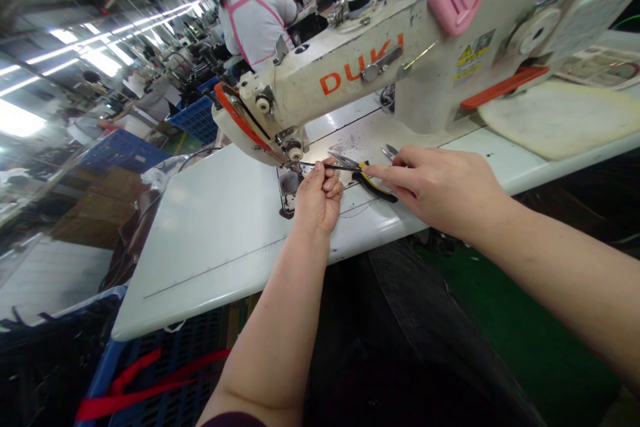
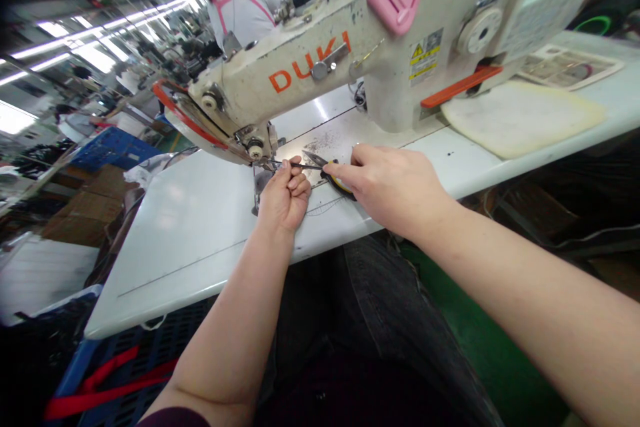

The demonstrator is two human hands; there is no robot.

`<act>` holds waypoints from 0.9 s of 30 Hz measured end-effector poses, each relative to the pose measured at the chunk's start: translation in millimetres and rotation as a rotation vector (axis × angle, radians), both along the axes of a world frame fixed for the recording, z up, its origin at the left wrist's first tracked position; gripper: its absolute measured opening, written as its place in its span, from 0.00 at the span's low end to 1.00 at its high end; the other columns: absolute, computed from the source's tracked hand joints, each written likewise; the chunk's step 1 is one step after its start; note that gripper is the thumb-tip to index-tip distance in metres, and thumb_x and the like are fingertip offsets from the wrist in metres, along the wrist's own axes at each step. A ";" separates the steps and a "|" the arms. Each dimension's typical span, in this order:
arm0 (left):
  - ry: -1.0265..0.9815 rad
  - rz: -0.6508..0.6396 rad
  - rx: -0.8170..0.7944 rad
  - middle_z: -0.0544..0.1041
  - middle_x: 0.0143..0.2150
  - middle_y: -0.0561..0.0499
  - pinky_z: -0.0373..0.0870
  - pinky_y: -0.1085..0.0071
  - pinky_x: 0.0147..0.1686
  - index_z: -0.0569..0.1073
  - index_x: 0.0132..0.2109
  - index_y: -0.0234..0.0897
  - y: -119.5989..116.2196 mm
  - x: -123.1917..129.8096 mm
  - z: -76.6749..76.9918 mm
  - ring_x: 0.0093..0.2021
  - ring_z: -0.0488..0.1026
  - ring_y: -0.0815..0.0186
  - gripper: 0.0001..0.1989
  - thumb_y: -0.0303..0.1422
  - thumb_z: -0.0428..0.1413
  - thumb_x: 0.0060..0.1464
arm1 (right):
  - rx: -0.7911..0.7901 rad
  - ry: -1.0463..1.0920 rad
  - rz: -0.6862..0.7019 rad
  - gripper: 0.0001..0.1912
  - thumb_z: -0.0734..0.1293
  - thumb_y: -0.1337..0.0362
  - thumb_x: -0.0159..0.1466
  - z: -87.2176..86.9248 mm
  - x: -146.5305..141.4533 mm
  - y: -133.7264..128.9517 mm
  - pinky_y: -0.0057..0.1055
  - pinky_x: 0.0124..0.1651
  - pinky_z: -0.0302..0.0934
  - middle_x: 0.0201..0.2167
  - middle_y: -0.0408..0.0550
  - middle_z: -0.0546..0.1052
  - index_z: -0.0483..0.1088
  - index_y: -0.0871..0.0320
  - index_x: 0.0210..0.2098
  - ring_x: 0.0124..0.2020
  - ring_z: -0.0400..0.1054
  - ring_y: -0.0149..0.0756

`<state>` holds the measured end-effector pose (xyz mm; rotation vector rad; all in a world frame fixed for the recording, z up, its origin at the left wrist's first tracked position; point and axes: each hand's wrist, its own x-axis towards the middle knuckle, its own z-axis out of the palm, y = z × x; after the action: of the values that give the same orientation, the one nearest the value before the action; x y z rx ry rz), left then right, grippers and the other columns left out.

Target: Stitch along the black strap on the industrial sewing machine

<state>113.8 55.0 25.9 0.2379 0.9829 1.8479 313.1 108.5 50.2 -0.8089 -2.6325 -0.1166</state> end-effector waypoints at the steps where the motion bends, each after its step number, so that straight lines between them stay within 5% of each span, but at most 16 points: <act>1: 0.003 0.001 -0.003 0.65 0.26 0.56 0.54 0.86 0.19 0.77 0.36 0.30 0.2 0.1 -0.1 0.19 0.56 0.81 0.19 0.27 0.47 0.76 | -0.002 -0.002 -0.003 0.21 0.61 0.61 0.75 0.1 -0.4 0.1 0.35 0.29 0.38 0.42 0.51 0.82 0.78 0.43 0.61 0.31 0.69 0.39; 12: 0.017 -0.012 0.025 0.64 0.27 0.57 0.54 0.84 0.19 0.77 0.43 0.32 2.7 -0.7 -4.0 0.19 0.55 0.80 0.12 0.27 0.51 0.74 | -0.431 0.007 -0.034 0.19 0.66 0.56 0.70 18.3 -12.9 29.5 0.36 0.40 0.64 0.46 0.44 0.88 0.81 0.40 0.58 0.42 0.79 0.45; 27: 0.024 -0.019 -0.013 0.64 0.27 0.57 0.55 0.84 0.19 0.76 0.39 0.31 4.0 -1.9 -2.6 0.20 0.56 0.80 0.16 0.27 0.48 0.76 | -0.029 -0.047 0.095 0.22 0.63 0.60 0.72 7.0 -1.1 28.8 0.34 0.29 0.40 0.38 0.49 0.81 0.78 0.44 0.61 0.33 0.68 0.39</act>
<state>111.9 58.9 23.2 0.2610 1.0051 1.8243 312.1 137.4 57.2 -0.6964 -2.7172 -0.0729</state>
